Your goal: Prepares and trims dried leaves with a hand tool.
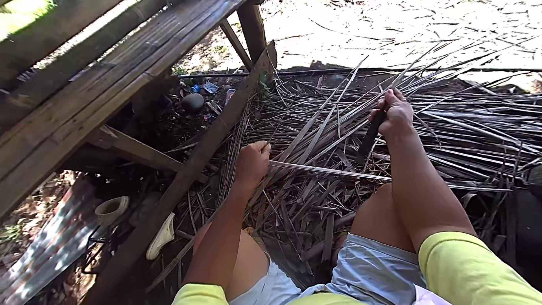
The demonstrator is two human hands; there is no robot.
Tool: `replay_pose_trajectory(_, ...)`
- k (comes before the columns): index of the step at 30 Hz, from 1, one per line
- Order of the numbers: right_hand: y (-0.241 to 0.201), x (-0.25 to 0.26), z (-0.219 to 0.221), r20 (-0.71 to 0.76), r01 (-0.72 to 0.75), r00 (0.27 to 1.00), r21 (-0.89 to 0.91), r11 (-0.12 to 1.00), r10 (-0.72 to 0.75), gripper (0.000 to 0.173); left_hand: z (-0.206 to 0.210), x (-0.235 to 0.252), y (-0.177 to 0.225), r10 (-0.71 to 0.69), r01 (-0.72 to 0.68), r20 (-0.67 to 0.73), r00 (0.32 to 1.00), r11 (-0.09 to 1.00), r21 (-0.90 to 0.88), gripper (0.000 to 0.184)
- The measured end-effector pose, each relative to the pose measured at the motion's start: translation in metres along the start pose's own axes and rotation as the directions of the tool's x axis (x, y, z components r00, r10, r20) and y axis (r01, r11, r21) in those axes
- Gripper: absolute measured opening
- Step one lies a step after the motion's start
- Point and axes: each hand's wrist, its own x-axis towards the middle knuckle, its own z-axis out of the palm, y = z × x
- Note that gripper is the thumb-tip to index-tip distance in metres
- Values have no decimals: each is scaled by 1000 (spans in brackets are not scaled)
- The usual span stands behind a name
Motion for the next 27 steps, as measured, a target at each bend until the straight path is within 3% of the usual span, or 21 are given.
replay_pose_trajectory(2,-2,-40,21,289,-15,957,-84,996,39,28,5,10,2,-66,78,87,994,987,-137,30)
replay_pose_trajectory(4,6,-85,43,605,-13,782,-221,975,148,37,15,15,7,-56,105,180,982,956,-272,30)
replay_pose_trajectory(6,25,-116,61,733,-62,620,-310,949,280,42,26,16,13,-9,106,254,967,924,-368,29)
replay_pose_trajectory(7,34,-123,66,746,-93,584,-331,939,320,43,31,16,15,14,108,291,956,910,-401,28)
replay_pose_trajectory(9,45,-124,71,718,-136,609,-324,936,337,40,38,14,15,61,116,346,936,876,-468,26)
replay_pose_trajectory(12,37,-102,66,693,-128,677,-220,967,247,37,36,12,10,82,196,451,889,821,-536,31)
replay_pose_trajectory(18,10,-63,37,552,-41,829,-93,995,86,35,25,13,-23,140,259,629,765,827,-500,28)
replay_pose_trajectory(21,10,-70,36,508,-17,859,-99,995,65,35,27,14,-24,114,193,507,855,836,-514,23)
replay_pose_trajectory(23,15,-90,43,552,-9,827,-173,985,104,33,31,17,-21,113,51,327,938,890,-454,21)
replay_pose_trajectory(27,45,-135,64,700,-88,637,-350,933,323,43,31,24,-10,88,-67,134,987,986,-154,26)
